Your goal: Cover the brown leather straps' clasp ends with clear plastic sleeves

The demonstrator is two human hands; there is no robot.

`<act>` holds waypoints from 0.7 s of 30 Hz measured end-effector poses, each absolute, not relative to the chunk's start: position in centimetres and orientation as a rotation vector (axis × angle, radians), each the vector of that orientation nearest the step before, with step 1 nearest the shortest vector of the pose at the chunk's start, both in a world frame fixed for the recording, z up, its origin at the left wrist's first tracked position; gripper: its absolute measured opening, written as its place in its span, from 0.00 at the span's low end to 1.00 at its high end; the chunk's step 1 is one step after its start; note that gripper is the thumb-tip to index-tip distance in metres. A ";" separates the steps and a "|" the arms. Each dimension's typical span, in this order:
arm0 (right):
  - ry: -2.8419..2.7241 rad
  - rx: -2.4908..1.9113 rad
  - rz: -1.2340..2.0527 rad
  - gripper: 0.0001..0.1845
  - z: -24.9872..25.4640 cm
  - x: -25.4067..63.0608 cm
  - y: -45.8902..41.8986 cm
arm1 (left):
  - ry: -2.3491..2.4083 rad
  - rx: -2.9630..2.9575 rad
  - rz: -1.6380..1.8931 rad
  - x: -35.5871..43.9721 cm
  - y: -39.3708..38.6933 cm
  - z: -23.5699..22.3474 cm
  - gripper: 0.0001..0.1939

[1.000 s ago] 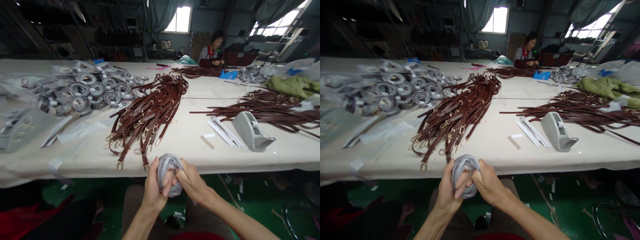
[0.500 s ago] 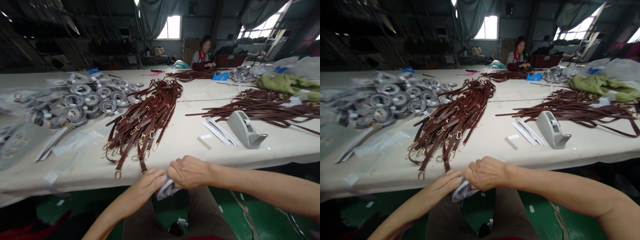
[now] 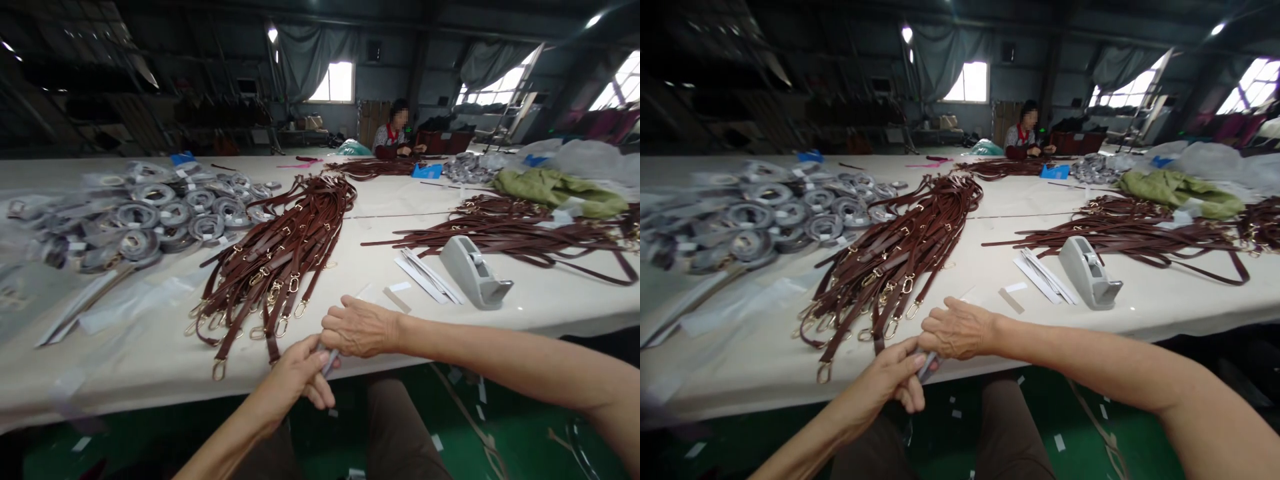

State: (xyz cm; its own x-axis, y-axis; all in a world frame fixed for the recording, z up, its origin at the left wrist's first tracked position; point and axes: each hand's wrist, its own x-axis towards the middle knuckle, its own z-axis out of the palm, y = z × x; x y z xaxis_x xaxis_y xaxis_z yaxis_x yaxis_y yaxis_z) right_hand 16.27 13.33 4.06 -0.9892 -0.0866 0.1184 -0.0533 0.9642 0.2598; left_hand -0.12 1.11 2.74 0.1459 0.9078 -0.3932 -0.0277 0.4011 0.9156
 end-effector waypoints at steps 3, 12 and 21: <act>-2.722 -0.203 -0.267 0.16 2.4 17.9 12.8 | 1.459 1.107 1.013 0.1 1.6 1.1 0.27; -1.927 -0.895 0.256 0.11 -6.3 20.2 10.3 | 1.948 1.963 0.573 0.0 4.8 -3.6 0.26; -2.460 -0.507 -0.086 0.19 -6.1 20.9 14.4 | 1.780 2.218 0.278 -1.1 6.1 -3.9 0.25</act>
State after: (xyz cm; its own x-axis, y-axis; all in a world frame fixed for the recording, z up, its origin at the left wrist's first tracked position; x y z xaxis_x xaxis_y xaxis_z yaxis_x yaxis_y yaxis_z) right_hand 20.94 14.42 -6.12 -0.7353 0.3372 0.5879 0.3772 0.9243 -0.0583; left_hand -1.11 6.09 -3.90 0.2210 0.9749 -0.0268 0.9205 -0.1994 0.3361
